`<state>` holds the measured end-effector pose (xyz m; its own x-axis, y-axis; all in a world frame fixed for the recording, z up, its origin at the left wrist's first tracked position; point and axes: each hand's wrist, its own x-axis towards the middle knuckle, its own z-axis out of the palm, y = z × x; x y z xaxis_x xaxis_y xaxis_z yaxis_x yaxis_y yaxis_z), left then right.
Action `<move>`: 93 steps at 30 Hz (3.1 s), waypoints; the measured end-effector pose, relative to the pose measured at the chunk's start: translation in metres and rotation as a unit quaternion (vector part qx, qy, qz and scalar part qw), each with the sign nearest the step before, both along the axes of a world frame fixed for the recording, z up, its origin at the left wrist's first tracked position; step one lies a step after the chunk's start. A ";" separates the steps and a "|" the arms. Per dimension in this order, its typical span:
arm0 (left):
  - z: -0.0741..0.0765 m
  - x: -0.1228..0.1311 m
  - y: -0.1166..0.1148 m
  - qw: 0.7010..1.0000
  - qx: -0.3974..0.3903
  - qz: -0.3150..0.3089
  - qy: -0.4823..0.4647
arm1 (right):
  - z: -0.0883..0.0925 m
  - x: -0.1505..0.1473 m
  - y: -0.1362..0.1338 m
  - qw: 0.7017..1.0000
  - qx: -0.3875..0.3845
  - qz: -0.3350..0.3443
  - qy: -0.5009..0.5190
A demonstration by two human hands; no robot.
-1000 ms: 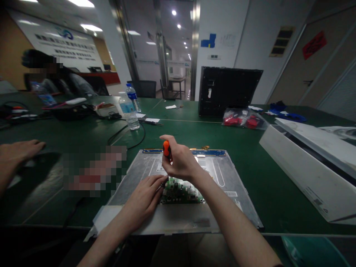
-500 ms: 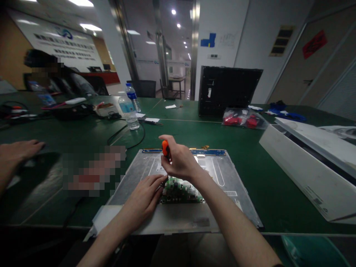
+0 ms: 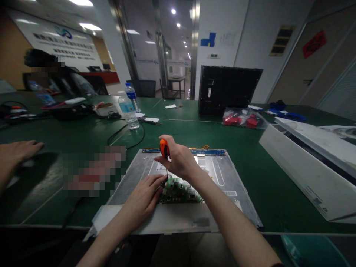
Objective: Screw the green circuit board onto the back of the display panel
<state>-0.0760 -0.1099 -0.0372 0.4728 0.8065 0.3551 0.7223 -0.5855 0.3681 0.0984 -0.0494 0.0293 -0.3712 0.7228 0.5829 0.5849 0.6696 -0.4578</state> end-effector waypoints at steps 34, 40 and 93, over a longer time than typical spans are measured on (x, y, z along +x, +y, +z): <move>0.006 0.001 -0.003 0.999 -0.038 0.016 -0.018 | -0.003 0.011 0.034 0.929 -0.178 -0.015 -0.324; 0.004 0.001 -0.003 0.999 -0.030 0.019 -0.023 | -0.010 0.005 0.030 0.923 -0.183 -0.012 -0.339; 0.024 -0.016 -0.007 0.996 -0.046 -0.015 -0.077 | -0.026 -0.009 -0.082 0.950 -0.224 -0.033 -0.215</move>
<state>-0.0918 -0.1172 -0.0127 0.4419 0.8254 0.3514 0.6361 -0.5645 0.5261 0.0897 -0.1318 0.0032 -0.4509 0.8925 0.0156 0.8164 0.4194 -0.3970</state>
